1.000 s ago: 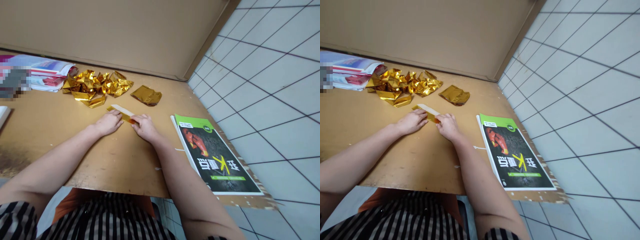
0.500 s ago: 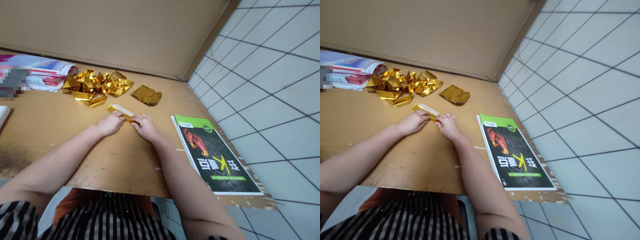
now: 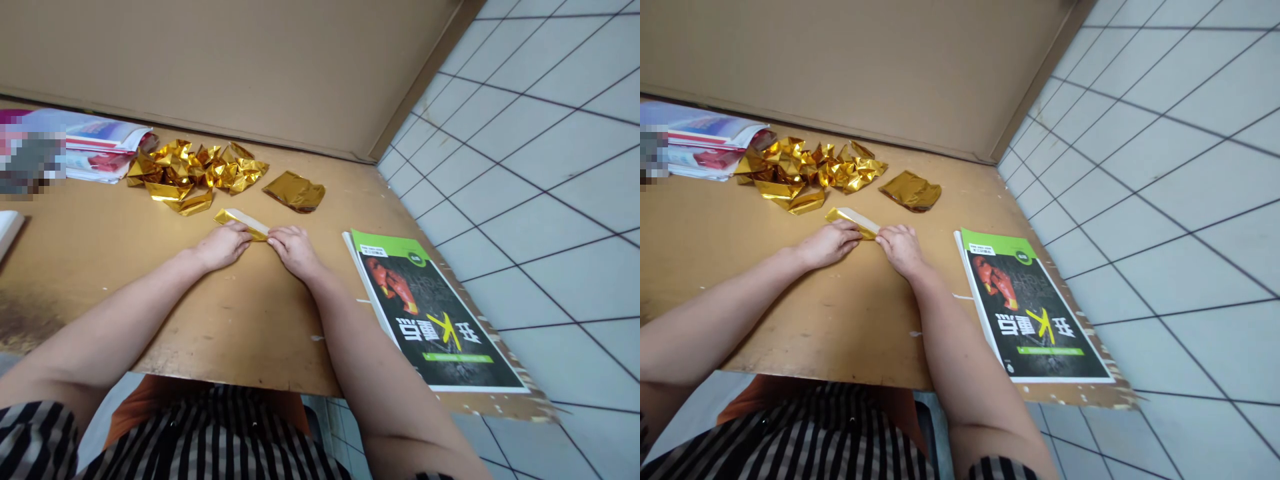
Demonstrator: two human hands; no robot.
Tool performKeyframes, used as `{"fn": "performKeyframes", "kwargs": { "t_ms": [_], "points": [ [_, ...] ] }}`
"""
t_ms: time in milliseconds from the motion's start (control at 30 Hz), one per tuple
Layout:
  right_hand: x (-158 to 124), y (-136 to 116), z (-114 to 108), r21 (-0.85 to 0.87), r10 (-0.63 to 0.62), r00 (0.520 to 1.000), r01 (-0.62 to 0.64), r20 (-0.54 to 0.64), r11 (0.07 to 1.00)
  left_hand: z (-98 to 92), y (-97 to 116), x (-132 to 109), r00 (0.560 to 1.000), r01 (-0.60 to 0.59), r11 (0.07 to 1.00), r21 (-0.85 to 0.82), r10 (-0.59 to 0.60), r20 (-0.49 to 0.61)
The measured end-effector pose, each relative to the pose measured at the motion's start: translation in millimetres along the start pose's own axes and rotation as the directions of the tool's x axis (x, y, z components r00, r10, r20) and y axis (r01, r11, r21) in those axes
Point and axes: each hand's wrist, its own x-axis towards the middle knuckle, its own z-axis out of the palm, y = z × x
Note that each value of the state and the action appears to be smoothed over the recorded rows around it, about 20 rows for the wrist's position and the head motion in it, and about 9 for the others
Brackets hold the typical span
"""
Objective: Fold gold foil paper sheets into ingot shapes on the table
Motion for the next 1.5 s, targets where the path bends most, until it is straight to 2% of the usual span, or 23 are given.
{"fn": "performKeyframes", "kwargs": {
  "t_ms": [400, 600, 700, 833, 1133, 1400, 1500],
  "points": [
    [12, -1, 8, 0.03, 0.165, 0.983, -0.163, -0.076, 0.986, -3.6, 2, -2, 1.0, 0.014, 0.999, -0.031, -0.015, -0.024],
    [16, -3, 11, 0.029, 0.207, 0.975, -0.205, -0.086, 0.978, -3.5, -1, -3, 0.999, -0.045, 0.999, -0.018, 0.045, -0.024],
    [16, -6, 10, 0.024, 0.243, 0.967, -0.242, -0.076, 0.97, -5.2, -1, -2, 0.997, -0.073, 0.997, 0.015, 0.073, 0.011],
    [18, -5, 11, 0.036, 0.253, 0.964, -0.251, -0.081, 0.967, -6.8, -2, -2, 0.996, -0.067, 0.996, 0.051, 0.064, 0.06],
    [20, 3, 15, 0.038, 0.25, 0.961, -0.247, -0.115, 0.968, -5.2, -3, -2, 0.996, -0.074, 0.996, 0.057, 0.072, 0.047],
    [20, 2, 13, 0.064, 0.283, 0.95, -0.276, -0.13, 0.959, -7.4, 0, -2, 0.995, -0.066, 0.995, 0.073, 0.06, 0.082],
    [18, 1, 9, 0.04, 0.336, 0.932, -0.333, -0.134, 0.942, -7.3, -1, -2, 0.996, -0.066, 0.995, 0.07, 0.061, 0.07]
  ]
}}
